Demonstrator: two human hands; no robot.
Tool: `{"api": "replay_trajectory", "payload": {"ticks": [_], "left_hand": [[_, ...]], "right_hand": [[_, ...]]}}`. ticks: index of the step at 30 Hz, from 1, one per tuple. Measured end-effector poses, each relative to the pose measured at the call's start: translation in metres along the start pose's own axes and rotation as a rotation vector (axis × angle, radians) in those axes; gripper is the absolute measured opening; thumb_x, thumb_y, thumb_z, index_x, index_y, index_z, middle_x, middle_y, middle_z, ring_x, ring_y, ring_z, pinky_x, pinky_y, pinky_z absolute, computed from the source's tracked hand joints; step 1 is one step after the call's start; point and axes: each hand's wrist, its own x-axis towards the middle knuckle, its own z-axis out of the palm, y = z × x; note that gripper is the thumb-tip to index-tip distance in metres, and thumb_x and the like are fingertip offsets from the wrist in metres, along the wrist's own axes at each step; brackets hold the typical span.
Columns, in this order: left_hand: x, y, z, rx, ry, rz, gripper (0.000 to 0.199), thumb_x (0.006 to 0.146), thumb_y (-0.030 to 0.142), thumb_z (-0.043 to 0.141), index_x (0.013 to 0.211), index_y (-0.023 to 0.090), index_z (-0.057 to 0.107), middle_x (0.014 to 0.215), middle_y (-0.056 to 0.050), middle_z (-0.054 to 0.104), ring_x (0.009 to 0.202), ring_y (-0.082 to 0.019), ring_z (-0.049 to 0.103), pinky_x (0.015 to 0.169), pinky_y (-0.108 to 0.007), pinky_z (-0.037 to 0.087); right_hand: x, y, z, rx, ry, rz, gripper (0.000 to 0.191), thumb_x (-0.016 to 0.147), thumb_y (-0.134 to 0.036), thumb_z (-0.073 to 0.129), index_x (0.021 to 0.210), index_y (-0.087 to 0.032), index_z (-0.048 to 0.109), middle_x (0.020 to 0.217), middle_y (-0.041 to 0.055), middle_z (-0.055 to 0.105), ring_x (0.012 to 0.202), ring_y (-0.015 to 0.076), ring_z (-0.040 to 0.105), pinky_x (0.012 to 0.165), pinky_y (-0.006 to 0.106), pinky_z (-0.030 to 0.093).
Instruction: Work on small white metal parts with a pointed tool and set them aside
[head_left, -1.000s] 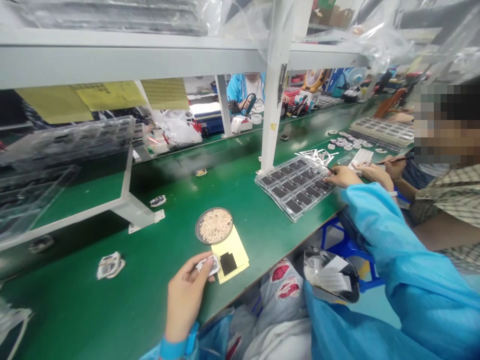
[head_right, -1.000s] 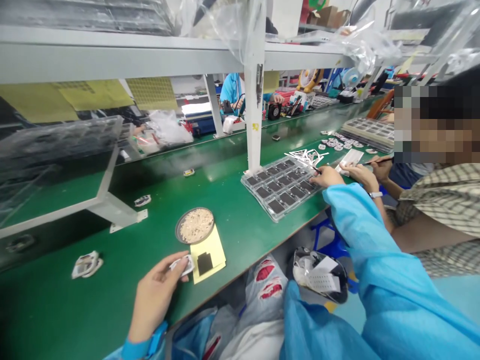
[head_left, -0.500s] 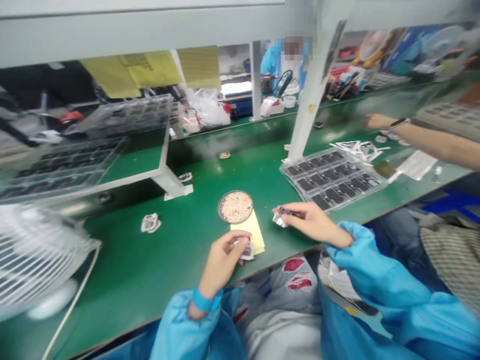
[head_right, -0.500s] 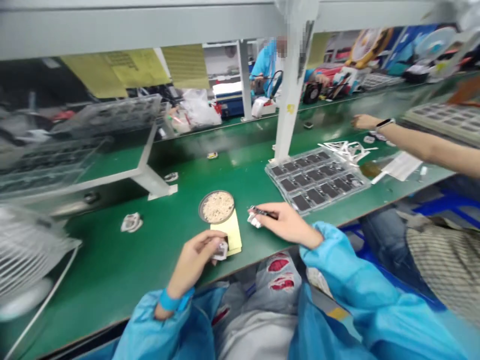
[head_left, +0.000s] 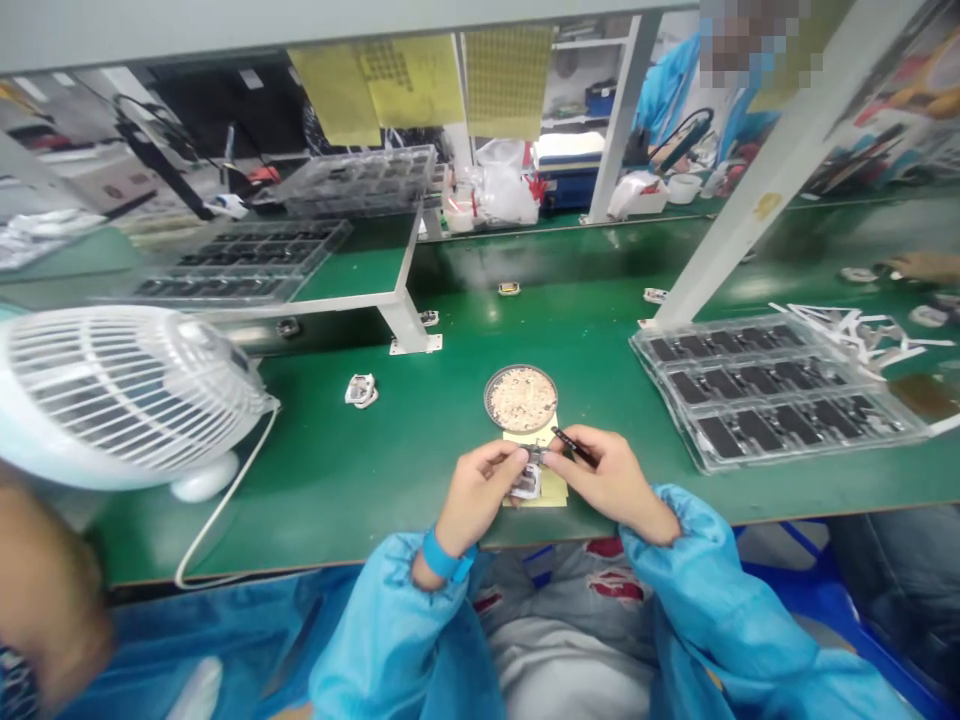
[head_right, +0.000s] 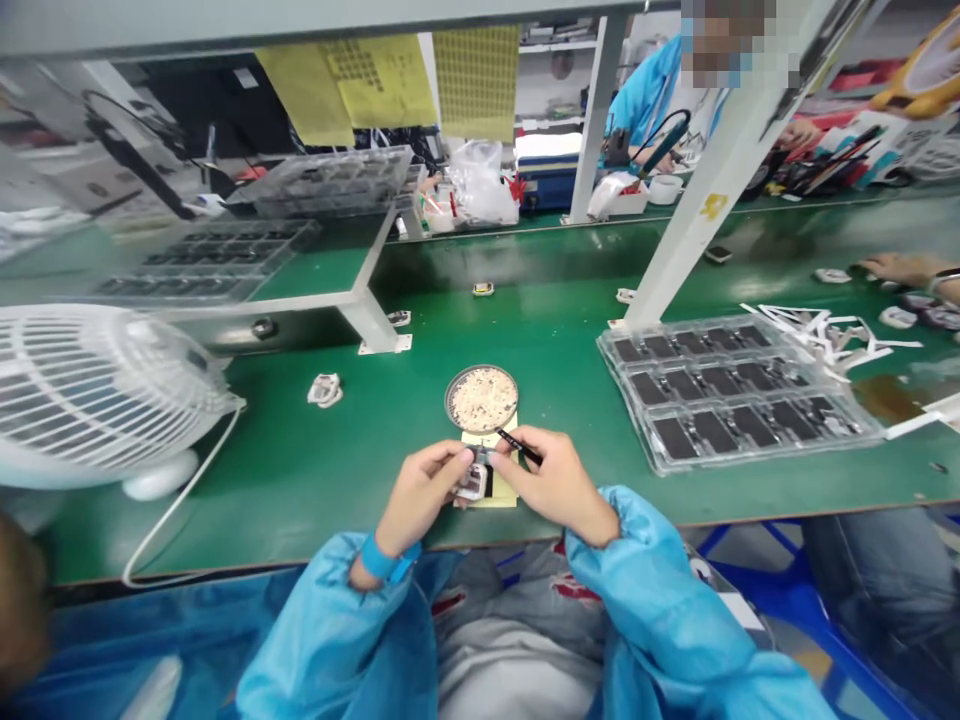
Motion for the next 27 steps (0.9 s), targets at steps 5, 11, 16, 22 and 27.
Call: {"api": "replay_trajectory", "payload": {"ticks": [5, 11, 16, 22, 27], "left_hand": [[0.0, 0.003, -0.003, -0.068, 0.001, 0.036, 0.037, 0.088, 0.044, 0.064, 0.106, 0.013, 0.07, 0.074, -0.006, 0.07, 0.057, -0.012, 0.063, 0.042, -0.018, 0.034], [-0.003, 0.007, -0.006, -0.025, 0.052, 0.088, 0.035, 0.084, 0.035, 0.068, 0.111, 0.012, 0.072, 0.081, -0.007, 0.074, 0.059, -0.012, 0.059, 0.052, -0.02, 0.041], [-0.005, 0.006, -0.007, -0.045, 0.036, 0.146, 0.035, 0.087, 0.029, 0.065, 0.119, 0.014, 0.071, 0.099, -0.009, 0.075, 0.071, -0.014, 0.062, 0.063, -0.023, 0.046], [-0.008, 0.003, -0.007, -0.056, -0.015, 0.182, 0.038, 0.086, 0.027, 0.068, 0.123, 0.017, 0.07, 0.116, -0.011, 0.072, 0.096, -0.021, 0.066, 0.082, -0.028, 0.051], [-0.007, -0.006, -0.008, 0.081, 0.012, 0.232, 0.045, 0.085, 0.027, 0.071, 0.129, 0.019, 0.066, 0.114, -0.011, 0.071, 0.087, -0.018, 0.064, 0.078, -0.027, 0.051]], "right_hand": [[0.001, -0.007, -0.006, 0.182, 0.035, 0.046, 0.02, 0.081, -0.038, 0.074, 0.079, -0.018, 0.07, 0.074, 0.0032, 0.07, 0.065, 0.017, 0.061, 0.059, 0.027, 0.046], [0.001, -0.009, -0.005, 0.149, -0.071, 0.116, 0.018, 0.078, -0.036, 0.077, 0.082, -0.018, 0.075, 0.074, 0.0031, 0.073, 0.064, 0.0168, 0.061, 0.057, 0.026, 0.044], [0.003, -0.011, 0.0, 0.144, -0.12, 0.207, 0.019, 0.081, -0.037, 0.074, 0.077, -0.018, 0.076, 0.074, 0.0036, 0.075, 0.068, 0.0176, 0.064, 0.063, 0.027, 0.046], [0.007, -0.012, 0.001, 0.134, -0.133, 0.214, 0.023, 0.084, -0.039, 0.072, 0.075, -0.018, 0.076, 0.072, 0.0029, 0.074, 0.067, 0.0169, 0.064, 0.063, 0.026, 0.045], [0.007, -0.014, 0.0, 0.161, -0.133, 0.195, 0.026, 0.086, -0.037, 0.07, 0.069, -0.018, 0.072, 0.071, 0.0011, 0.073, 0.068, 0.0153, 0.063, 0.067, 0.025, 0.044]]}}
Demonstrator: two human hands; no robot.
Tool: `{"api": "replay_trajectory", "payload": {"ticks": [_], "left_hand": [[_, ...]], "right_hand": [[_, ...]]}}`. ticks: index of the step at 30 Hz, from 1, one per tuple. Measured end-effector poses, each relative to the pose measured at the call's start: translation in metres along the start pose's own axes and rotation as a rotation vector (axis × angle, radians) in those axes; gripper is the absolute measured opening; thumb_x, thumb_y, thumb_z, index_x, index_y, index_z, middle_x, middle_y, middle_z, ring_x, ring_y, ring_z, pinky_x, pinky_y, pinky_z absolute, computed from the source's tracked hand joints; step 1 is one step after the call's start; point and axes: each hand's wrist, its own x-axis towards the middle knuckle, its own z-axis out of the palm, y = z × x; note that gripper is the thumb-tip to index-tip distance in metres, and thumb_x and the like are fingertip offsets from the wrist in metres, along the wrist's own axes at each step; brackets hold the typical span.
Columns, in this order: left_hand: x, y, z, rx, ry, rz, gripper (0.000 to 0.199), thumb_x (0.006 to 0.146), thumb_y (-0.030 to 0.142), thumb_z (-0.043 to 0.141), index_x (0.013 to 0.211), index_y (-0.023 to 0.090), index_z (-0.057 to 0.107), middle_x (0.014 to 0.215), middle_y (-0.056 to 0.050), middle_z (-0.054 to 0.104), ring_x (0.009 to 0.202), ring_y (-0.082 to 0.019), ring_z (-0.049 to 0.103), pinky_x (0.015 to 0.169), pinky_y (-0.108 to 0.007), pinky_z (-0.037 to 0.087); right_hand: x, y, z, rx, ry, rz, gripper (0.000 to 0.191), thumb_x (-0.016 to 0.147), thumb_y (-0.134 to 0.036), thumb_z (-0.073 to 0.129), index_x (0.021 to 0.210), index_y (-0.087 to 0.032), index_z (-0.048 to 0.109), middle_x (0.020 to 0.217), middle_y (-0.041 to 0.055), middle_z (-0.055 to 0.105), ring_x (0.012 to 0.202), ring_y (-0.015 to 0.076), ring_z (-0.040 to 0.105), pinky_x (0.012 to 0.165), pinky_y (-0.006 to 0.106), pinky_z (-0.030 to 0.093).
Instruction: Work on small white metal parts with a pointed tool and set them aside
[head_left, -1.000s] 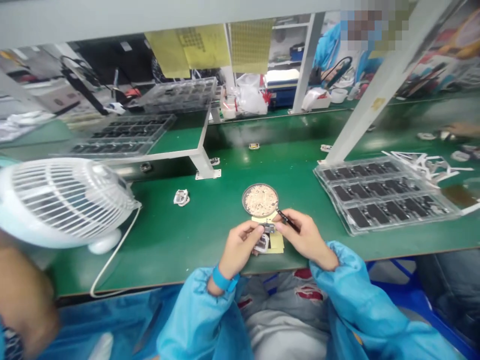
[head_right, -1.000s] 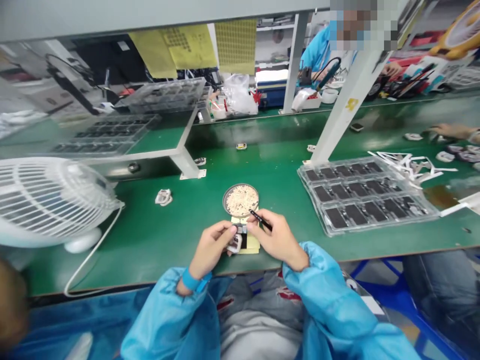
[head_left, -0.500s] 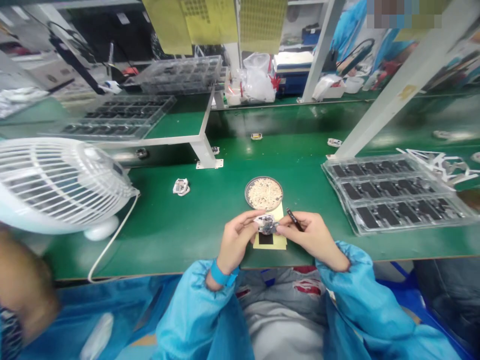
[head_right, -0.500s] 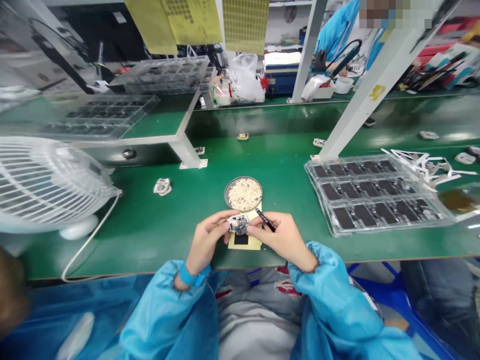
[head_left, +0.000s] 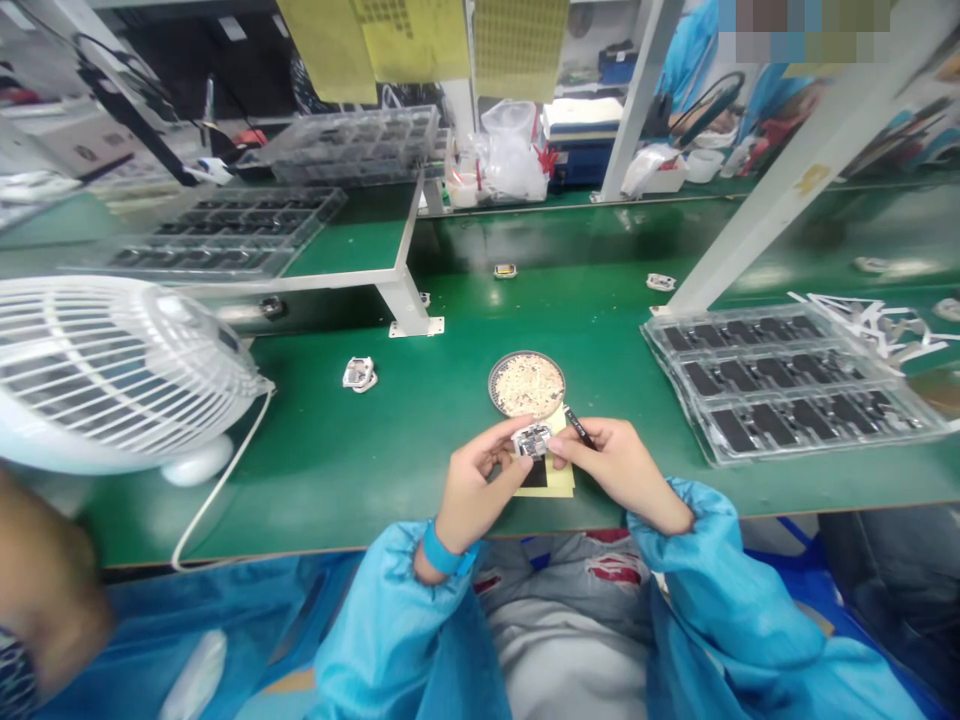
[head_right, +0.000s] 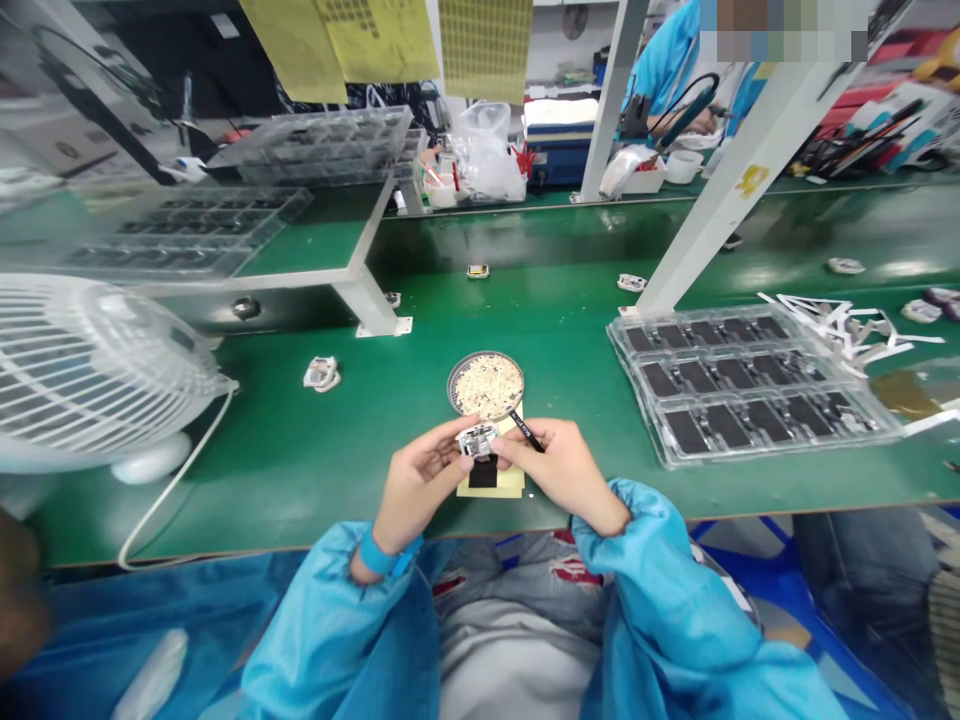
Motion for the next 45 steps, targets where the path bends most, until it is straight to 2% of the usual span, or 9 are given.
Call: {"api": "replay_trajectory", "payload": {"ticks": [4, 8, 12, 14, 17, 23, 29, 37, 45], "left_hand": [[0.001, -0.006, 0.001, 0.175, 0.053, 0.048, 0.048, 0.082, 0.028, 0.074, 0.129, 0.019, 0.066, 0.101, -0.009, 0.071, 0.069, -0.013, 0.054, 0.069, -0.026, 0.048], [0.0, -0.002, 0.003, 0.3, 0.091, 0.091, 0.043, 0.084, 0.031, 0.072, 0.125, 0.021, 0.07, 0.077, -0.002, 0.064, 0.065, -0.012, 0.049, 0.068, -0.025, 0.047], [-0.001, 0.004, 0.005, 0.375, 0.119, 0.128, 0.038, 0.084, 0.031, 0.072, 0.121, 0.023, 0.073, 0.067, 0.001, 0.058, 0.063, -0.011, 0.049, 0.065, -0.024, 0.046], [-0.001, 0.004, 0.005, 0.34, 0.129, 0.104, 0.038, 0.082, 0.031, 0.074, 0.12, 0.022, 0.074, 0.069, 0.0, 0.062, 0.062, -0.011, 0.051, 0.064, -0.024, 0.047], [0.001, 0.002, 0.005, 0.17, 0.118, 0.015, 0.042, 0.079, 0.031, 0.077, 0.12, 0.02, 0.073, 0.084, -0.005, 0.073, 0.072, -0.015, 0.062, 0.07, -0.025, 0.053], [0.004, 0.003, 0.004, -0.149, 0.06, -0.11, 0.05, 0.073, 0.028, 0.083, 0.12, 0.015, 0.071, 0.106, -0.011, 0.076, 0.098, -0.023, 0.071, 0.086, -0.031, 0.058], [0.004, 0.004, 0.005, -0.146, 0.067, -0.1, 0.048, 0.073, 0.027, 0.083, 0.118, 0.015, 0.072, 0.108, -0.012, 0.076, 0.102, -0.024, 0.071, 0.089, -0.032, 0.058], [0.002, 0.008, 0.006, -0.156, 0.075, -0.112, 0.047, 0.069, 0.027, 0.085, 0.113, 0.013, 0.074, 0.102, -0.012, 0.077, 0.096, -0.024, 0.072, 0.082, -0.032, 0.06], [-0.005, 0.013, 0.009, -0.174, 0.099, -0.101, 0.041, 0.073, 0.024, 0.083, 0.111, 0.014, 0.073, 0.104, -0.012, 0.077, 0.091, -0.021, 0.072, 0.08, -0.03, 0.059]], "right_hand": [[0.0, 0.002, 0.001, 0.001, 0.015, 0.007, 0.026, 0.086, -0.038, 0.071, 0.07, -0.017, 0.072, 0.071, 0.0008, 0.072, 0.067, 0.0151, 0.061, 0.066, 0.025, 0.043], [0.001, 0.004, 0.001, 0.014, 0.023, 0.016, 0.028, 0.085, -0.041, 0.072, 0.071, -0.017, 0.072, 0.071, 0.0011, 0.071, 0.066, 0.0152, 0.06, 0.064, 0.026, 0.043], [0.001, 0.004, 0.002, 0.023, 0.019, 0.023, 0.03, 0.085, -0.043, 0.071, 0.072, -0.016, 0.07, 0.071, 0.0015, 0.07, 0.066, 0.0153, 0.059, 0.064, 0.026, 0.043], [0.001, 0.004, 0.004, 0.029, 0.058, 0.012, 0.027, 0.083, -0.042, 0.074, 0.076, -0.016, 0.069, 0.073, 0.0011, 0.069, 0.067, 0.015, 0.058, 0.063, 0.026, 0.043], [0.0, 0.005, 0.011, 0.056, 0.148, -0.036, 0.028, 0.077, -0.038, 0.079, 0.091, -0.018, 0.065, 0.082, 0.0, 0.066, 0.069, 0.0138, 0.056, 0.062, 0.025, 0.043], [0.0, 0.004, 0.018, 0.16, 0.122, -0.033, 0.033, 0.076, -0.035, 0.081, 0.098, -0.019, 0.063, 0.086, 0.0, 0.063, 0.064, 0.0116, 0.052, 0.058, 0.024, 0.042], [-0.002, 0.004, 0.018, 0.19, 0.156, -0.068, 0.034, 0.074, -0.034, 0.083, 0.098, -0.018, 0.064, 0.087, 0.0017, 0.067, 0.08, 0.0163, 0.061, 0.075, 0.028, 0.049], [-0.002, 0.008, 0.022, 0.136, 0.21, -0.098, 0.038, 0.072, -0.042, 0.084, 0.095, -0.019, 0.065, 0.087, 0.0034, 0.069, 0.08, 0.0189, 0.063, 0.074, 0.029, 0.05], [-0.008, 0.0, 0.029, 0.119, 0.241, -0.076, 0.039, 0.072, -0.043, 0.084, 0.094, -0.019, 0.064, 0.077, 0.0009, 0.065, 0.068, 0.0161, 0.058, 0.064, 0.027, 0.048]]}}
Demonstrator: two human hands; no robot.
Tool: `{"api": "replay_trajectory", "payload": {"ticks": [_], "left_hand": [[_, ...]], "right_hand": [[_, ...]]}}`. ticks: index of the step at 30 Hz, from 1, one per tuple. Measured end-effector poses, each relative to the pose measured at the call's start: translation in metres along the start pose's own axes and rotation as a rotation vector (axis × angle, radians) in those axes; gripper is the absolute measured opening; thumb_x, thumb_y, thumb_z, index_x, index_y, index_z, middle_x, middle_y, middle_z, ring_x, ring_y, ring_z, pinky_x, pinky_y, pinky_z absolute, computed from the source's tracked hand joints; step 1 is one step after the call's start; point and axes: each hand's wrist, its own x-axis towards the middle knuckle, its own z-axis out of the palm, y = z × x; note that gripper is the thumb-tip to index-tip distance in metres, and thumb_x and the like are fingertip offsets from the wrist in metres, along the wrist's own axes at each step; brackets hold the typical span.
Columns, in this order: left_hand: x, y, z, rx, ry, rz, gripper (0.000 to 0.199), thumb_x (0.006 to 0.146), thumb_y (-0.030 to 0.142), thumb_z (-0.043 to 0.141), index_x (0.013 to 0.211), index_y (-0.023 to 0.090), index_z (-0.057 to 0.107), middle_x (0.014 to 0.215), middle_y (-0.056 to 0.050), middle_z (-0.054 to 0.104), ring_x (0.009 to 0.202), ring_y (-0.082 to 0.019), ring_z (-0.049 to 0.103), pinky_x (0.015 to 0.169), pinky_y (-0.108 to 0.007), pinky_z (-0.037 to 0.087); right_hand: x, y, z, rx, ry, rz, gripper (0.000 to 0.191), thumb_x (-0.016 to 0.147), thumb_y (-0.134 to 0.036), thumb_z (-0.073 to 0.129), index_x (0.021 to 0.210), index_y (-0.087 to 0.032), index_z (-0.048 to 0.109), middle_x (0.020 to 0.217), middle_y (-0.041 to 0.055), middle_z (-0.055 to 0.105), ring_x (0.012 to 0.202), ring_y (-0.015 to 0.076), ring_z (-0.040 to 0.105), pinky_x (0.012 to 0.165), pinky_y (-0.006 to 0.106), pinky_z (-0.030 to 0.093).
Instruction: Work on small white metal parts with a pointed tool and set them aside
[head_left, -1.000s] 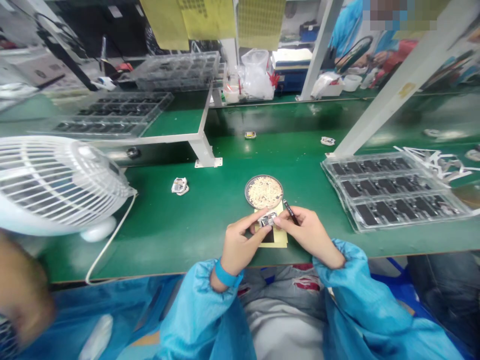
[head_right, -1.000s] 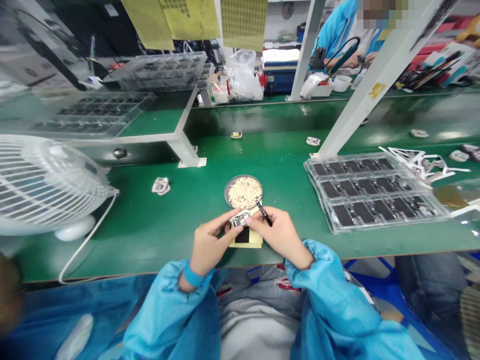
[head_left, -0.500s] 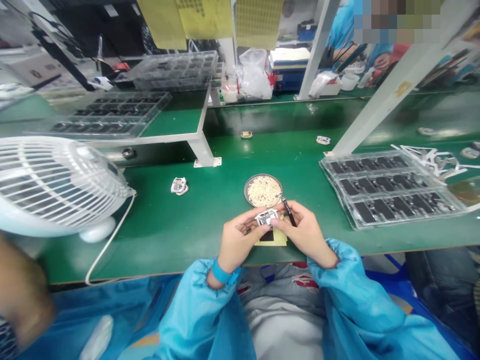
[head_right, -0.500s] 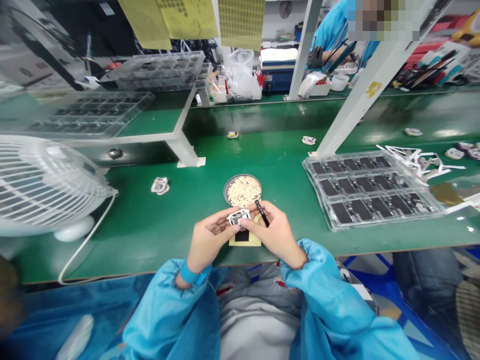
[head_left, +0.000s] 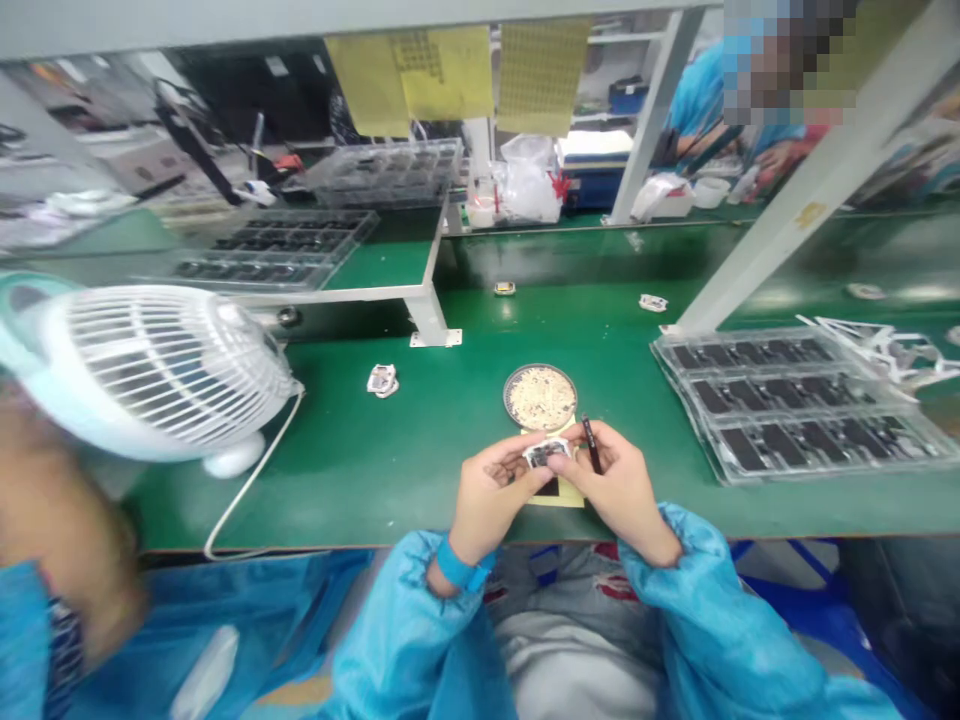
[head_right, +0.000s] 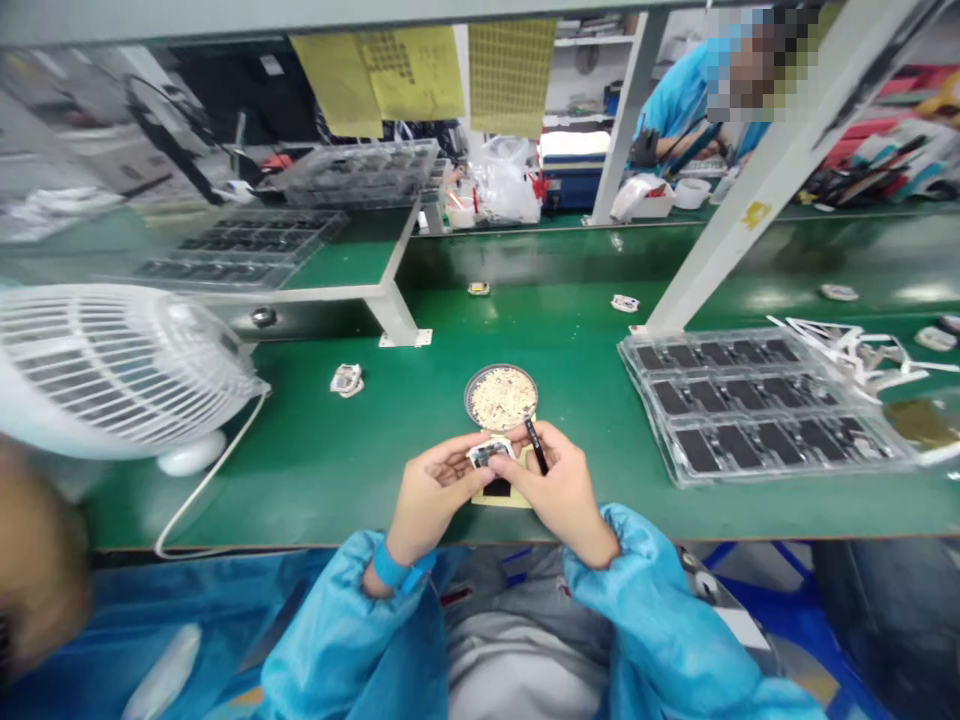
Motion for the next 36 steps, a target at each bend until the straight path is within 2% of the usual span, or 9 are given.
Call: {"api": "replay_trajectory", "payload": {"ticks": [5, 9, 14, 18, 22, 28, 30, 34, 36], "left_hand": [[-0.011, 0.004, -0.003, -0.044, 0.034, 0.086, 0.031, 0.079, 0.024, 0.078, 0.108, 0.016, 0.074, 0.114, -0.013, 0.072, 0.1, -0.022, 0.069, 0.088, -0.031, 0.055], [-0.018, 0.003, -0.005, 0.026, 0.101, 0.197, 0.021, 0.08, 0.023, 0.075, 0.1, 0.016, 0.076, 0.116, -0.013, 0.067, 0.099, -0.022, 0.066, 0.081, -0.028, 0.054], [-0.025, 0.001, 0.0, 0.175, 0.146, 0.132, 0.03, 0.085, 0.024, 0.068, 0.115, 0.019, 0.071, 0.104, -0.009, 0.068, 0.082, -0.015, 0.063, 0.071, -0.024, 0.049], [-0.028, 0.002, 0.005, 0.315, 0.159, 0.156, 0.02, 0.087, 0.026, 0.066, 0.103, 0.02, 0.076, 0.087, -0.005, 0.067, 0.075, -0.014, 0.058, 0.067, -0.023, 0.046], [-0.033, 0.002, 0.005, 0.295, 0.216, 0.162, 0.02, 0.087, 0.027, 0.066, 0.102, 0.019, 0.077, 0.083, -0.004, 0.066, 0.074, -0.015, 0.059, 0.066, -0.023, 0.046], [-0.045, -0.001, -0.005, 0.243, 0.279, 0.147, 0.021, 0.087, 0.031, 0.067, 0.102, 0.019, 0.077, 0.087, -0.006, 0.069, 0.076, -0.016, 0.061, 0.068, -0.025, 0.049], [-0.047, -0.002, -0.009, 0.239, 0.286, 0.139, 0.022, 0.086, 0.03, 0.068, 0.103, 0.019, 0.077, 0.088, -0.007, 0.069, 0.076, -0.016, 0.061, 0.068, -0.025, 0.049], [-0.046, -0.004, -0.011, 0.298, 0.296, 0.142, 0.022, 0.085, 0.027, 0.068, 0.104, 0.02, 0.077, 0.084, -0.005, 0.066, 0.074, -0.015, 0.058, 0.066, -0.024, 0.046], [-0.045, -0.005, -0.009, 0.33, 0.282, 0.154, 0.022, 0.085, 0.026, 0.067, 0.104, 0.02, 0.077, 0.082, -0.004, 0.064, 0.073, -0.015, 0.057, 0.066, -0.024, 0.045]], "right_hand": [[0.001, 0.001, 0.013, 0.065, -0.091, 0.04, 0.041, 0.073, -0.046, 0.082, 0.097, -0.019, 0.063, 0.085, 0.0037, 0.067, 0.074, 0.0182, 0.061, 0.069, 0.029, 0.05], [0.004, 0.003, 0.021, 0.013, -0.241, 0.05, 0.037, 0.076, -0.05, 0.078, 0.089, -0.017, 0.068, 0.086, 0.0068, 0.07, 0.08, 0.0225, 0.064, 0.073, 0.032, 0.051], [0.002, 0.001, 0.019, -0.061, -0.198, 0.028, 0.035, 0.076, -0.05, 0.078, 0.074, -0.017, 0.064, 0.071, 0.0032, 0.065, 0.065, 0.018, 0.056, 0.062, 0.029, 0.044], [-0.003, -0.004, 0.018, -0.038, -0.144, 0.027, 0.038, 0.075, -0.052, 0.077, 0.071, -0.018, 0.061, 0.067, 0.0023, 0.063, 0.063, 0.0172, 0.053, 0.059, 0.028, 0.043], [-0.007, -0.006, 0.025, -0.024, -0.145, 0.036, 0.039, 0.076, -0.053, 0.075, 0.068, -0.019, 0.056, 0.068, 0.0025, 0.061, 0.064, 0.0174, 0.053, 0.061, 0.028, 0.044], [-0.009, -0.006, 0.038, -0.104, -0.196, 0.002, 0.035, 0.079, -0.047, 0.073, 0.067, -0.019, 0.056, 0.06, -0.0018, 0.05, 0.056, 0.013, 0.043, 0.052, 0.025, 0.035], [-0.009, -0.004, 0.038, -0.174, -0.204, -0.042, 0.029, 0.08, -0.043, 0.073, 0.071, -0.018, 0.061, 0.064, -0.0006, 0.055, 0.057, 0.0133, 0.045, 0.052, 0.025, 0.037], [-0.008, 0.001, 0.026, -0.232, -0.132, -0.131, 0.026, 0.084, -0.041, 0.071, 0.1, -0.02, 0.069, 0.082, 0.0032, 0.066, 0.064, 0.0156, 0.055, 0.057, 0.027, 0.045], [-0.008, 0.0, 0.018, -0.253, -0.107, -0.192, 0.021, 0.088, -0.038, 0.067, 0.1, -0.021, 0.07, 0.086, 0.0048, 0.068, 0.07, 0.0179, 0.06, 0.063, 0.029, 0.048]]}}
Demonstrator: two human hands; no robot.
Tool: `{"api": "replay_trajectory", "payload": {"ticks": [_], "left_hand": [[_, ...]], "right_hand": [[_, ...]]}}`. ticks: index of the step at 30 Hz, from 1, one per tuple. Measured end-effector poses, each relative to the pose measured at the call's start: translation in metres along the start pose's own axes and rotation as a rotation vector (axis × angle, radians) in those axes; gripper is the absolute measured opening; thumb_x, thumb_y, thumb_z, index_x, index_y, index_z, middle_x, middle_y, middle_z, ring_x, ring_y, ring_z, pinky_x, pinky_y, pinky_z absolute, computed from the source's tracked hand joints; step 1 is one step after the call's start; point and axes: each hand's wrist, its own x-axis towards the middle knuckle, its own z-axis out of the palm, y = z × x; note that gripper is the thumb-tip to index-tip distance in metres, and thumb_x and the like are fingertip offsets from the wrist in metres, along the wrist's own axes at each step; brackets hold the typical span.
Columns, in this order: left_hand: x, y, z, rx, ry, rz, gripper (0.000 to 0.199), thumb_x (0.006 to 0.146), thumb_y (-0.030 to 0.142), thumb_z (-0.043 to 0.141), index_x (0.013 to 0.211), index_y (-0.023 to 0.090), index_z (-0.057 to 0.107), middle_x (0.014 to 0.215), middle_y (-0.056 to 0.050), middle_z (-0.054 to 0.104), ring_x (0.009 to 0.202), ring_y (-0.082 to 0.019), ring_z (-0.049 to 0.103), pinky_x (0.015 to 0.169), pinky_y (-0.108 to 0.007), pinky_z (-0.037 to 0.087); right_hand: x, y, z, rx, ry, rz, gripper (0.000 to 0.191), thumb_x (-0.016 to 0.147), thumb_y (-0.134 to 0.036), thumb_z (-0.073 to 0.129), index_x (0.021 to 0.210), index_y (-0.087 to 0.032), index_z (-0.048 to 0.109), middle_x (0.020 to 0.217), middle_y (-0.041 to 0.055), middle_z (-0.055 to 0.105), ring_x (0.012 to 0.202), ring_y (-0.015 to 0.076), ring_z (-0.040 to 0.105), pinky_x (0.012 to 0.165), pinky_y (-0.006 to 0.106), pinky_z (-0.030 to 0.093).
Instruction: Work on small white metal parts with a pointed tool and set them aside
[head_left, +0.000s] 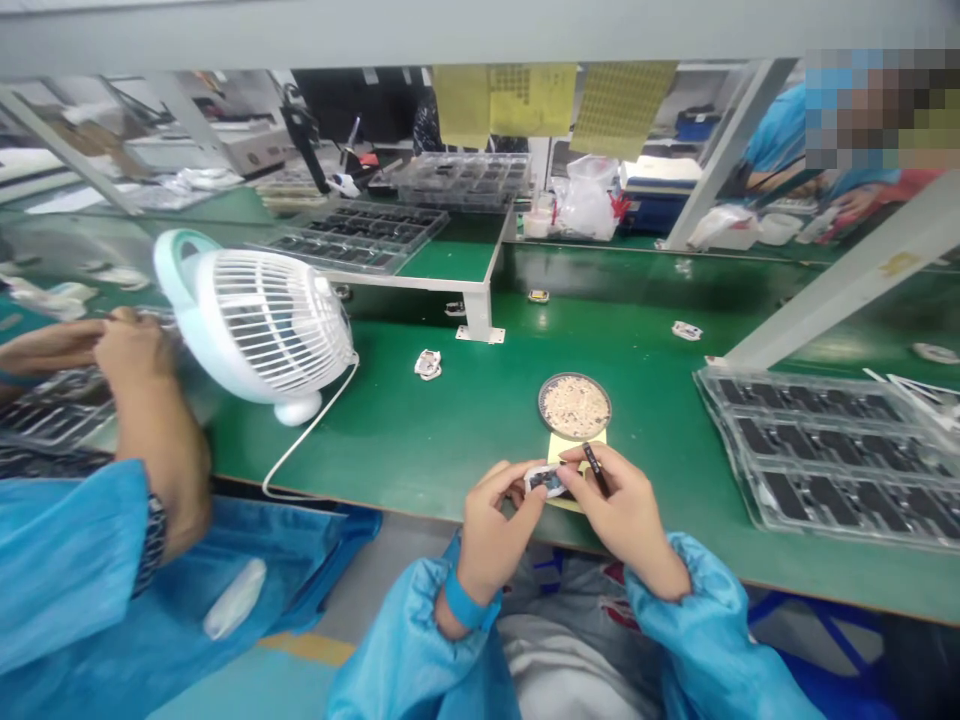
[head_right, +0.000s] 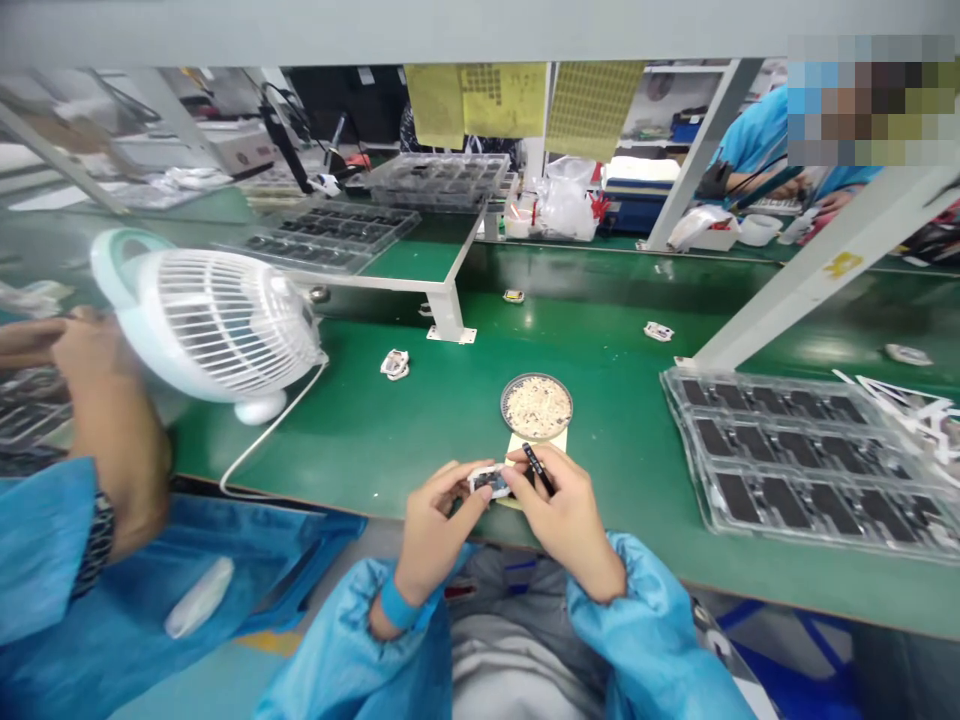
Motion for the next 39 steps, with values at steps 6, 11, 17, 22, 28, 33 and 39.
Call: {"api": "replay_trajectory", "payload": {"ticks": [6, 11, 17, 22, 28, 33, 39], "left_hand": [[0.003, -0.003, 0.005, 0.053, -0.026, 0.048, 0.021, 0.086, 0.023, 0.065, 0.104, 0.021, 0.077, 0.081, -0.003, 0.062, 0.071, -0.014, 0.054, 0.065, -0.023, 0.043], [0.003, -0.005, 0.004, 0.067, -0.038, 0.043, 0.023, 0.088, 0.023, 0.063, 0.107, 0.021, 0.075, 0.084, -0.003, 0.062, 0.072, -0.013, 0.055, 0.065, -0.023, 0.044], [0.004, -0.007, 0.005, 0.108, -0.051, 0.048, 0.023, 0.089, 0.024, 0.062, 0.108, 0.021, 0.074, 0.081, -0.002, 0.059, 0.07, -0.013, 0.053, 0.063, -0.023, 0.043], [0.003, -0.008, 0.005, 0.149, -0.067, 0.065, 0.022, 0.089, 0.022, 0.061, 0.108, 0.022, 0.074, 0.081, -0.001, 0.058, 0.07, -0.012, 0.052, 0.064, -0.022, 0.042], [0.005, -0.01, 0.005, 0.167, -0.069, 0.077, 0.023, 0.088, 0.021, 0.062, 0.108, 0.023, 0.074, 0.079, 0.0, 0.057, 0.068, -0.012, 0.051, 0.063, -0.022, 0.042], [0.005, -0.012, 0.005, 0.178, -0.069, 0.094, 0.022, 0.089, 0.022, 0.062, 0.108, 0.024, 0.074, 0.079, 0.0, 0.057, 0.069, -0.012, 0.051, 0.064, -0.023, 0.042], [0.004, -0.013, 0.004, 0.178, -0.069, 0.091, 0.022, 0.09, 0.023, 0.062, 0.109, 0.025, 0.073, 0.08, 0.0, 0.057, 0.07, -0.012, 0.051, 0.064, -0.023, 0.042]], "right_hand": [[-0.001, -0.004, -0.016, -0.071, -0.029, -0.22, 0.007, 0.089, -0.028, 0.068, 0.089, -0.021, 0.071, 0.086, 0.0065, 0.065, 0.076, 0.02, 0.062, 0.066, 0.032, 0.049], [-0.001, 0.003, -0.01, -0.103, -0.065, -0.346, 0.011, 0.09, -0.02, 0.067, 0.1, -0.023, 0.071, 0.086, 0.0064, 0.064, 0.077, 0.0196, 0.062, 0.066, 0.032, 0.05], [0.0, 0.007, -0.011, -0.115, -0.127, -0.378, 0.013, 0.088, -0.019, 0.069, 0.1, -0.023, 0.07, 0.091, 0.0068, 0.062, 0.08, 0.0192, 0.062, 0.069, 0.032, 0.051], [0.003, 0.009, -0.013, -0.128, -0.126, -0.397, 0.012, 0.09, -0.02, 0.068, 0.101, -0.023, 0.071, 0.09, 0.0058, 0.062, 0.08, 0.0183, 0.062, 0.068, 0.03, 0.051], [0.006, 0.012, -0.017, -0.118, -0.171, -0.412, 0.015, 0.09, -0.02, 0.07, 0.104, -0.023, 0.071, 0.091, 0.0046, 0.061, 0.079, 0.0161, 0.06, 0.066, 0.028, 0.048], [0.008, 0.011, -0.021, -0.116, -0.199, -0.398, 0.012, 0.09, -0.022, 0.07, 0.102, -0.023, 0.072, 0.09, 0.0043, 0.061, 0.08, 0.016, 0.06, 0.067, 0.028, 0.047], [0.009, 0.012, -0.019, -0.157, -0.201, -0.401, 0.012, 0.092, -0.02, 0.067, 0.103, -0.023, 0.071, 0.091, 0.0037, 0.061, 0.08, 0.0152, 0.06, 0.067, 0.027, 0.047]]}}
